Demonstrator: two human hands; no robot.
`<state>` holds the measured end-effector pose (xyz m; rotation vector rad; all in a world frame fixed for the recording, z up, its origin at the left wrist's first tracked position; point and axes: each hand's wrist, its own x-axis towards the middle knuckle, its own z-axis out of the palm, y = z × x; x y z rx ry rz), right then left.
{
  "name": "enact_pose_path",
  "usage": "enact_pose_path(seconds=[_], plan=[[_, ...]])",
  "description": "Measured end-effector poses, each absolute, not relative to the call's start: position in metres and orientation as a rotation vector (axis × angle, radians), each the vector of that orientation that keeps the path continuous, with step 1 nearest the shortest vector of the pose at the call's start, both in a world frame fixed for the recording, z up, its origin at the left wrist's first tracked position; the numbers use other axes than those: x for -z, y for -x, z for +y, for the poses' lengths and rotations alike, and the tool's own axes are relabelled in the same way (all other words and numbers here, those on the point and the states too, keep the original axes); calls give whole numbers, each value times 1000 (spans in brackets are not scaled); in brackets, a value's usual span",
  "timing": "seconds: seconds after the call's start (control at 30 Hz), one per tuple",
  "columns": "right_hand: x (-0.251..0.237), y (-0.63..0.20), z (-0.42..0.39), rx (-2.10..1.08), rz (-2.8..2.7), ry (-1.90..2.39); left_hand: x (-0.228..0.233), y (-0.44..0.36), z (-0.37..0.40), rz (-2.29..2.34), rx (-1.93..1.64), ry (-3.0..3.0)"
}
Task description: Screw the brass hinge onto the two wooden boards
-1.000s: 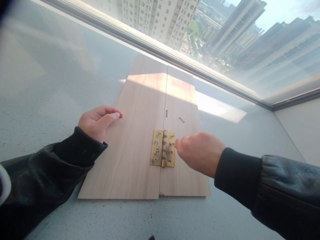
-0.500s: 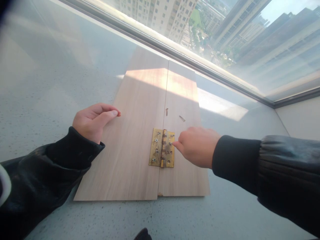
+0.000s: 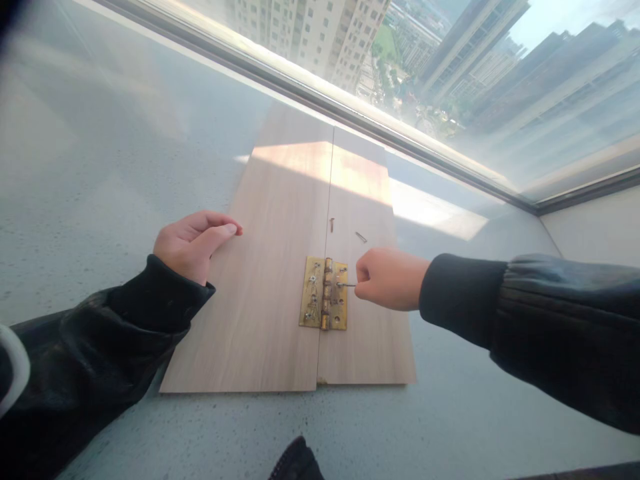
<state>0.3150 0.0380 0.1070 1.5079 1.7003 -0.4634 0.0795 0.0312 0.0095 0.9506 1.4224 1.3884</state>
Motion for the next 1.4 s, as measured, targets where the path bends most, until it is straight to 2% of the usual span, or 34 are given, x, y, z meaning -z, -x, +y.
enact_pose_path(seconds=[0.17,0.47,0.63,0.87,1.0,1.1,1.27,1.4], plan=[[-106,-314,8,30,1976,-1260,-9,-80,31,1426,-1399,-927],[-100,-313,19,-47,1983,-1163,-10,-80,30,1451,-1401,-930],[-100,-310,28,77,1842,-1331,-11,-81,31,1458,-1409,-933],[-97,-305,45,528,1555,-1512,-10,-81,32,1473,-1390,-977],[-98,-309,35,600,1541,-1540,-8,-81,31,1448,-1415,-950],[-95,-317,19,461,1698,-1524,-8,-82,31,1430,-1431,-912],[-89,-326,4,-5,1857,-1539,-7,-83,32,1380,-1457,-859],[-92,-328,3,-127,1906,-1509,-4,-81,33,1344,-1458,-853]])
